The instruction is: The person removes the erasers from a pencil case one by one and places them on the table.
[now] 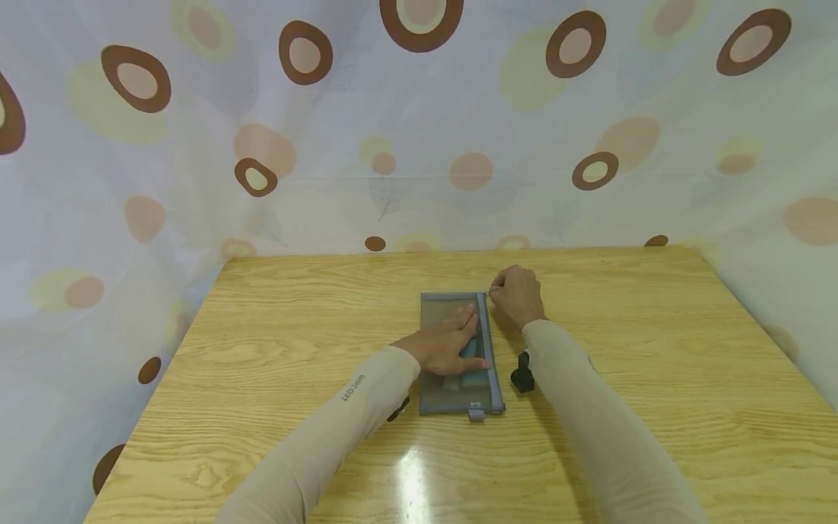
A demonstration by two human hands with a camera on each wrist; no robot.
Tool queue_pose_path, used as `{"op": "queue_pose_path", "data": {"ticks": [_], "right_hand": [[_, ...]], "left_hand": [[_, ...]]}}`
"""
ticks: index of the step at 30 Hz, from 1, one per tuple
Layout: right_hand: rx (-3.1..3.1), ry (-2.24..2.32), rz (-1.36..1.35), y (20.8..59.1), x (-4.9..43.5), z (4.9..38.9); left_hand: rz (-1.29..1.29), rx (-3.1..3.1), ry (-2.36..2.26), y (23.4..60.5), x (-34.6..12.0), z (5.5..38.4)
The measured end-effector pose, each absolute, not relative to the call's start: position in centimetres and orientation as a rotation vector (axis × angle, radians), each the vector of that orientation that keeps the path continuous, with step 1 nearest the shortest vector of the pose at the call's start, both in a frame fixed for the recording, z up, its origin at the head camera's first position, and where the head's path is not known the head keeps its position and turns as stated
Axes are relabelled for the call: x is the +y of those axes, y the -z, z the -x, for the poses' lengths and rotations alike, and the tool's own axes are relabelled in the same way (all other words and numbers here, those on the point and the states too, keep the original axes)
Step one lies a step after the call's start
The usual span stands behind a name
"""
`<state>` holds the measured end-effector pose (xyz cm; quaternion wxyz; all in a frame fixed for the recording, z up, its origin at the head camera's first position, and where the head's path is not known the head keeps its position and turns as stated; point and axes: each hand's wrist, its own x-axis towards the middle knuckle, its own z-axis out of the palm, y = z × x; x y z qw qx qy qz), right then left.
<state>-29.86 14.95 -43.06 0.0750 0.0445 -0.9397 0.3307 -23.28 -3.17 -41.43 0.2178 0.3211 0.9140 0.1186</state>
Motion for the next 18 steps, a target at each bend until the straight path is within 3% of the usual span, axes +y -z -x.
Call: {"op": "queue_pose_path", "data": {"ticks": [18], "right_hand": [[-2.889,-0.91,-0.209,42.0,15.9,29.5]], "left_hand": [[-0.897,2.555,-0.322,40.9,-3.1,23.3]]}}
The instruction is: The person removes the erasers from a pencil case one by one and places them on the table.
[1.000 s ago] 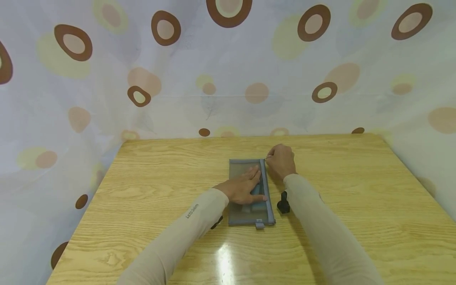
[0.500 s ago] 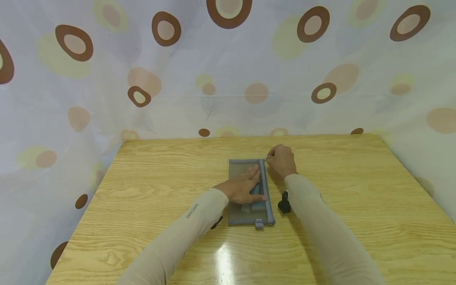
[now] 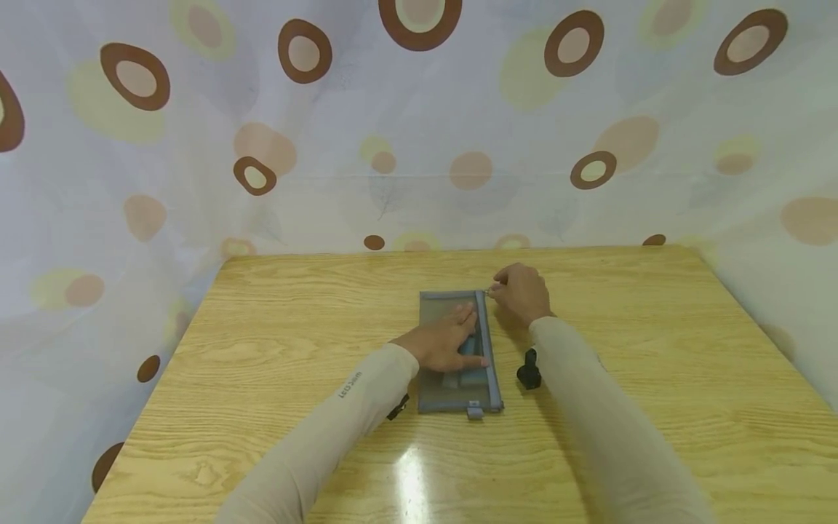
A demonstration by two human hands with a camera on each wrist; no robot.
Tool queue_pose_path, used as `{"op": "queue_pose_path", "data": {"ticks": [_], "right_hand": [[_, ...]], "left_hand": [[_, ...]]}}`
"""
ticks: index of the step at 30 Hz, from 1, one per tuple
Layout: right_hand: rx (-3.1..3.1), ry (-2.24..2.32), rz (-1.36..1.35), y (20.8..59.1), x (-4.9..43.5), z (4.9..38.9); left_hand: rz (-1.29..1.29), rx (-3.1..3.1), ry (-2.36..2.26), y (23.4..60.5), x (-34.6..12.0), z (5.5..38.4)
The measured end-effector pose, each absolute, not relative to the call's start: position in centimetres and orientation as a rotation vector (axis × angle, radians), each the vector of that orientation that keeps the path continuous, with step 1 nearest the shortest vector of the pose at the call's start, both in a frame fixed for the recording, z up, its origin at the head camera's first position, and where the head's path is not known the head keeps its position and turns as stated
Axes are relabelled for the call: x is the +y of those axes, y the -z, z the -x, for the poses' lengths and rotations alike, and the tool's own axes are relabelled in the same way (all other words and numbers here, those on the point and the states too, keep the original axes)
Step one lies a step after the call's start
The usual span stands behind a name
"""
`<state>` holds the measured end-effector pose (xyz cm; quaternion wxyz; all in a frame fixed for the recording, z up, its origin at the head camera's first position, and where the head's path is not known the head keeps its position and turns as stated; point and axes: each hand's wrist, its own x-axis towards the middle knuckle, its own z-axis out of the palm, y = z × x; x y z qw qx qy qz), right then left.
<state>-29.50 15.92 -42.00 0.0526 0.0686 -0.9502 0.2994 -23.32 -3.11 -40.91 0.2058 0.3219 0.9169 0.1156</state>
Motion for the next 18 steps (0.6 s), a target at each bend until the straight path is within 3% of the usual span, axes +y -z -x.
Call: {"op": "queue_pose_path", "data": {"ticks": [18], "right_hand": [[-3.05,-0.895,-0.602,37.3,19.9,26.9]], "left_hand": [[-0.994,2.803,-0.43,39.2,-1.5,23.4]]}}
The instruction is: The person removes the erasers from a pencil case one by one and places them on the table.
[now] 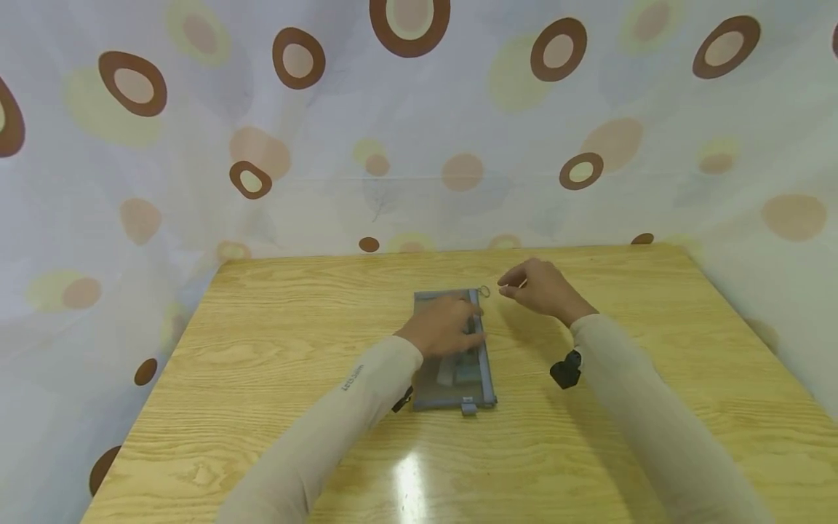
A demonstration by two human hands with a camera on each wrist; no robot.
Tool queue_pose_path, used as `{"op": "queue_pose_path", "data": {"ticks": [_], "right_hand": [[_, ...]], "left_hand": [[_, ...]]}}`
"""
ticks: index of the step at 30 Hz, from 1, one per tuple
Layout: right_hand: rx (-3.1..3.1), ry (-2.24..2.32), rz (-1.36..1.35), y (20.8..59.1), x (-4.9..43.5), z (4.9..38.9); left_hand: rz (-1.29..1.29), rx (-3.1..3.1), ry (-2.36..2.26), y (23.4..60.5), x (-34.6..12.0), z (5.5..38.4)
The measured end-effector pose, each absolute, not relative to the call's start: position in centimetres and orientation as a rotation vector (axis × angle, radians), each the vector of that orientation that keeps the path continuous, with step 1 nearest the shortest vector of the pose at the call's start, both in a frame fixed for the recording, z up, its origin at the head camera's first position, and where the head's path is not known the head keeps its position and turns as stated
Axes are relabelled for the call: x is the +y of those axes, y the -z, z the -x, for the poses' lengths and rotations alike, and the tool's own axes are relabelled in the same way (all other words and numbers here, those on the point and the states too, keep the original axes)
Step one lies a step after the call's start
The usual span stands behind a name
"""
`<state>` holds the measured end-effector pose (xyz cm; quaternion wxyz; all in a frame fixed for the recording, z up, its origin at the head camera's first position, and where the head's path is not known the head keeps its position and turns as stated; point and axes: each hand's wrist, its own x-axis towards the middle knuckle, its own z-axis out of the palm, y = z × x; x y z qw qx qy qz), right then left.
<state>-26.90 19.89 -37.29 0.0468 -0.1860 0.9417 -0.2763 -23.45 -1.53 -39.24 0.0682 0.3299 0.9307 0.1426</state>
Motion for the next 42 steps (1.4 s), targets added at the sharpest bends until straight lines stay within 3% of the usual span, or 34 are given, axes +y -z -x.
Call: {"op": "queue_pose_path", "data": {"ticks": [12,42], "right_hand": [[2.827,0.89,0.535,38.3,20.7,24.3],[2.848,0.81,0.657,42.8,17.5,23.7]], "left_hand": [[-0.846,3.056,-0.332,40.7,0.3,22.3],[-0.774,2.941,-0.775,40.8,-1.3,21.9]]}}
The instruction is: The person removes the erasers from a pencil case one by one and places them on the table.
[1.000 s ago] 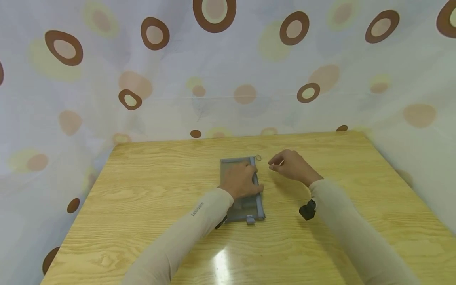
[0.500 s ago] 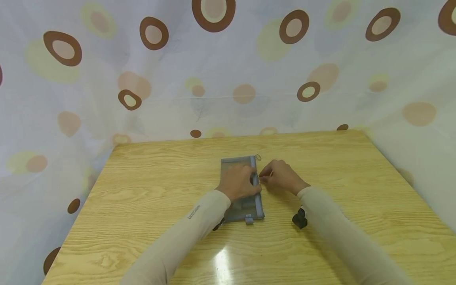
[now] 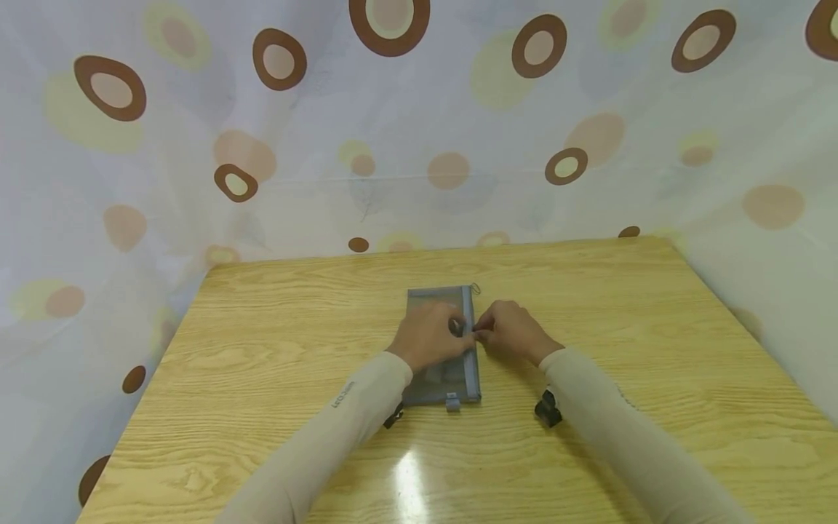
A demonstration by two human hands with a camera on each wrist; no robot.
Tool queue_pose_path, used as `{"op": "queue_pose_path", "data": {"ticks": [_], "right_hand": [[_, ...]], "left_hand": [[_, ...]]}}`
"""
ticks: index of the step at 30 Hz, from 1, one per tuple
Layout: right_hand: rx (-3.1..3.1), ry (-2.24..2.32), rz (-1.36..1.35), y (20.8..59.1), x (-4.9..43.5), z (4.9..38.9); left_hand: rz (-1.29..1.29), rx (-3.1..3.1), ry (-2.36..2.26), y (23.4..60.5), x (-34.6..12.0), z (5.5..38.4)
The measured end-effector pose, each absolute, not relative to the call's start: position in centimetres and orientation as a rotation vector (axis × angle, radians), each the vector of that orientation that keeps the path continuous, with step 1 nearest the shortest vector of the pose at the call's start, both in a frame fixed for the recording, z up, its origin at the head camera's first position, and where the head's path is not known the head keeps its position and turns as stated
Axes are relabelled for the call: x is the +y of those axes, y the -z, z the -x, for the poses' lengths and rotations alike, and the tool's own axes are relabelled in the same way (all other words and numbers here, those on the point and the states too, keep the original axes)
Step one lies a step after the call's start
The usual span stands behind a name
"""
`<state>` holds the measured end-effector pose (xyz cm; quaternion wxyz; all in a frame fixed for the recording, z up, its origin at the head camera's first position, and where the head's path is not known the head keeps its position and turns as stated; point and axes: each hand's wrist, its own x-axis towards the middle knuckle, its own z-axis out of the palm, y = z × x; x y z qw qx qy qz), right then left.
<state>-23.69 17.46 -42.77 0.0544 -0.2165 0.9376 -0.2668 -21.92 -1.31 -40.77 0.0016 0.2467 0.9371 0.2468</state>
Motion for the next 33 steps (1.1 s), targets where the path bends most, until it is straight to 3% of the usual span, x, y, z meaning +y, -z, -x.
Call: {"op": "queue_pose_path", "data": {"ticks": [13,23,33], "right_hand": [[2.792,0.801,0.597,42.5,17.3,23.6],[2.792,0.764,0.568,42.4,17.4,23.7],[2.822,0.713,0.571,42.3,17.2,23.6]], "left_hand": [[-0.655,2.789,-1.044,40.1,-3.1,22.1],[-0.819,2.636,-1.058,39.4,-4.5,22.5],[-0.557,2.884,-1.082,39.9,-3.7,22.1]]}}
